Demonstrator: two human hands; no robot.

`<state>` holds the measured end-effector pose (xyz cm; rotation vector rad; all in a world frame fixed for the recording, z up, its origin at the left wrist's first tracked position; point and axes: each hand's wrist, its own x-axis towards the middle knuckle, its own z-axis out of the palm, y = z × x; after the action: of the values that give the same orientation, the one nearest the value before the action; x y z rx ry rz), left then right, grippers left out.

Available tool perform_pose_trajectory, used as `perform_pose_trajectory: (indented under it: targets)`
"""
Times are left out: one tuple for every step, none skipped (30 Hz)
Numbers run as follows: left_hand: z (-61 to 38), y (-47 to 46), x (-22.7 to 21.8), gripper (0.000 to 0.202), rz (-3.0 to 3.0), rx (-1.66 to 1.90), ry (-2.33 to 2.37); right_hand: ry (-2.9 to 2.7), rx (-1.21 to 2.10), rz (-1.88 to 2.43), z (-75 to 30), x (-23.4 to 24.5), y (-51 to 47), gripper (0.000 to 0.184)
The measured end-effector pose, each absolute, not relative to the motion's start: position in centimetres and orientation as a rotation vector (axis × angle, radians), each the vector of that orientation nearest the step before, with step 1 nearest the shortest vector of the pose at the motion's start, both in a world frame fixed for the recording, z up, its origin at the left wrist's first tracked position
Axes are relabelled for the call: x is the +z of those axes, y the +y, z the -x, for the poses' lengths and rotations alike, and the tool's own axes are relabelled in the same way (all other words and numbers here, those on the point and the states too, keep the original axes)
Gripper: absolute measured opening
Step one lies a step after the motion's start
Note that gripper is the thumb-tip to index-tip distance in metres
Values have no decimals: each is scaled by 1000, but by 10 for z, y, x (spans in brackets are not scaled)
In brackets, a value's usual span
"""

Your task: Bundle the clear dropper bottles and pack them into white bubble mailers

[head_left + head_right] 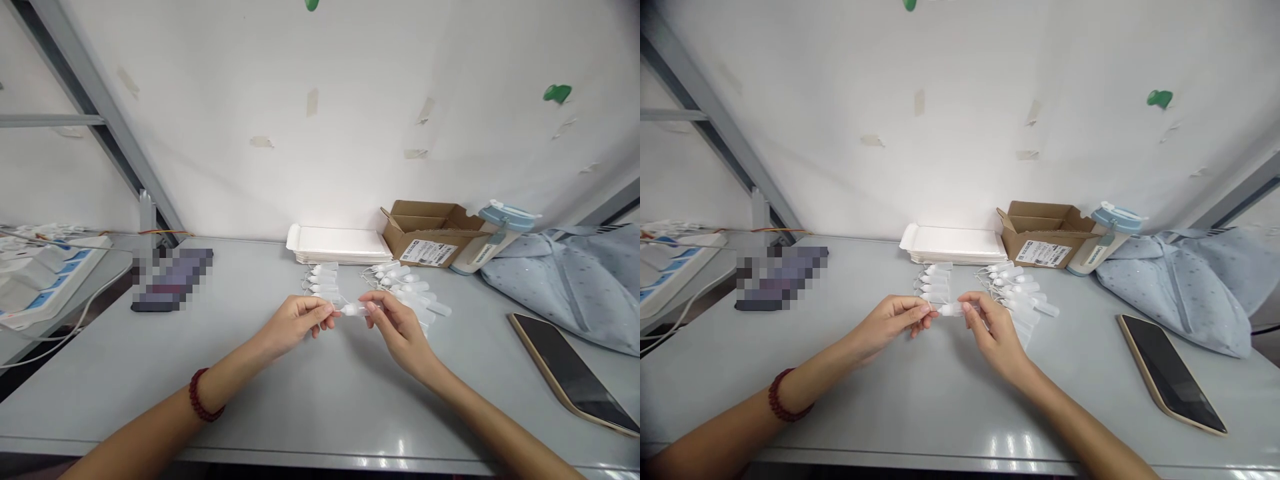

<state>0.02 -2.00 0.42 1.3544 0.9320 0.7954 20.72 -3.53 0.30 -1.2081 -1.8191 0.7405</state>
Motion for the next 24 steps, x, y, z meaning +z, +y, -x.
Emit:
perform_pose_trajectory:
  targets:
    - [0, -20, 4, 30, -1347, 798, 929, -1818, 739, 1210, -207, 3, -35, 27]
    - [0, -20, 4, 29, -1337, 803, 925, -1816, 738, 1210, -207, 3, -36, 27]
    - [0, -20, 4, 29, -1326, 808, 923, -1812, 738, 1212, -207, 3, -36, 27]
    - [0, -20, 4, 30, -1314, 812, 920, -1806, 739, 1212, -207, 3, -36, 27]
    - [0, -20, 4, 30, -1304, 816, 915, -1800, 741, 1212, -207, 3, -35, 26]
    - [0, -19, 4, 30, -1296, 818, 910, -1795, 744, 1211, -208, 3, -35, 26]
    - [0, -19, 3, 30, -1292, 820, 908, -1791, 745, 1209, -208, 3, -35, 26]
    - [0, -20, 3, 30, -1291, 820, 908, -1791, 746, 1206, -208, 3, -35, 25]
    - [0, -20, 2, 30, -1291, 817, 910, -1795, 745, 1204, -208, 4, -35, 25]
    - [0, -20, 2, 30, -1293, 815, 913, -1802, 744, 1200, -208, 4, -35, 25]
    - [0, -20, 2, 31, -1293, 815, 917, -1810, 742, 1199, -208, 4, -35, 25]
    - [0, -20, 2, 31, -1291, 813, 919, -1816, 740, 1199, -207, 4, -35, 25]
    - [0, -20, 2, 31, -1286, 812, 918, -1820, 738, 1199, -207, 4, -35, 25]
    - [0, -20, 2, 30, -1280, 811, 914, -1821, 735, 1198, -207, 4, -35, 25]
    - [0, -20, 2, 30, -1272, 810, 909, -1820, 733, 1196, -206, 4, -35, 25]
    - [0, -20, 2, 30, -1263, 809, 904, -1818, 732, 1194, -206, 3, -35, 25]
    - [0, -20, 3, 29, -1255, 806, 901, -1815, 731, 1192, -206, 3, -36, 25]
    - [-1, -20, 4, 29, -1247, 804, 898, -1811, 730, 1191, -206, 3, -36, 25]
    - [-1, -20, 5, 29, -1240, 803, 897, -1807, 730, 1190, -206, 3, -36, 24]
    - [-1, -20, 6, 29, -1235, 801, 898, -1803, 730, 1190, -206, 2, -36, 24]
    - [-1, -21, 7, 29, -1231, 801, 900, -1799, 731, 1191, -206, 2, -36, 24]
    - [-1, -21, 7, 29, -1229, 799, 903, -1796, 731, 1193, -207, 2, -36, 25]
    - [-1, -21, 8, 30, -1227, 795, 906, -1793, 733, 1195, -207, 2, -35, 25]
    - [-1, -21, 8, 30, -1225, 793, 906, -1791, 732, 1197, -207, 2, -35, 25]
